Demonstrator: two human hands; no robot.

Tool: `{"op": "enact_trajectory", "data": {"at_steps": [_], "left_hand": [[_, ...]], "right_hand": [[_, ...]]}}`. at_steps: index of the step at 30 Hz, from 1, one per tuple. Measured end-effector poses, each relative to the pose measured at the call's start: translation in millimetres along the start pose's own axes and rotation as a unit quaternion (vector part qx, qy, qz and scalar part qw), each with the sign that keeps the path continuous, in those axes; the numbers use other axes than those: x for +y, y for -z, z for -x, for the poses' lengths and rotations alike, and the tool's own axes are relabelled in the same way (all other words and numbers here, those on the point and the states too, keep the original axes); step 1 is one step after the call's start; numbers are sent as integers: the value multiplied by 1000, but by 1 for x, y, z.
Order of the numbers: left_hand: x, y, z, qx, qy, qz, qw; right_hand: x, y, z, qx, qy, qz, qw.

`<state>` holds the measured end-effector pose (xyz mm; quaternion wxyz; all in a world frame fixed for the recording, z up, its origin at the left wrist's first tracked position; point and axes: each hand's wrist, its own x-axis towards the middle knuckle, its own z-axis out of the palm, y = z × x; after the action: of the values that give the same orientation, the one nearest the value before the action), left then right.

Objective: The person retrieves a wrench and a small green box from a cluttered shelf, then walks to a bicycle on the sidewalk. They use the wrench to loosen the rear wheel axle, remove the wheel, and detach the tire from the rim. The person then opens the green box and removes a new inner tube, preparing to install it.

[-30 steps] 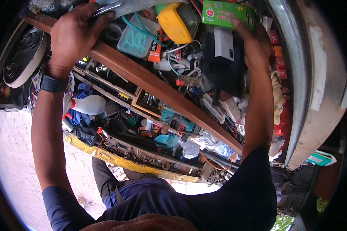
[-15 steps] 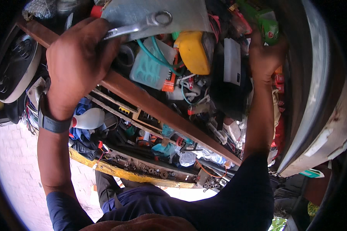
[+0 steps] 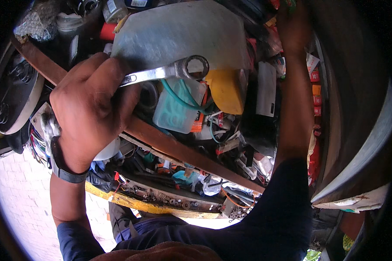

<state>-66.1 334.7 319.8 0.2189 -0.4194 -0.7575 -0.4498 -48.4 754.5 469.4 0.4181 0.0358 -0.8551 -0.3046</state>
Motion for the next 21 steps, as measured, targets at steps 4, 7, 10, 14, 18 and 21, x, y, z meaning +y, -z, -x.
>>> {"op": "enact_trajectory", "data": {"at_steps": [4,7,10,14,18,21], "left_hand": [[0,0,0,-5,-1,1,1000],[-2,0,0,-2,-2,-6,1000],[-3,1,1,-5,2,-3,1000],[1,-2,3,-19,-11,45,999],[-3,3,1,-20,13,2,1000],[-2,2,0,-23,11,1,1000]], "right_hand": [[41,-44,-10,11,18,7,1000],[42,-65,-14,-92,-66,83,990],[65,-99,-9,-170,-87,108,976],[186,-113,11,-324,-33,159,932],[39,-80,-14,-199,-129,46,970],[-32,-20,-13,-256,-151,-4,955]]}}
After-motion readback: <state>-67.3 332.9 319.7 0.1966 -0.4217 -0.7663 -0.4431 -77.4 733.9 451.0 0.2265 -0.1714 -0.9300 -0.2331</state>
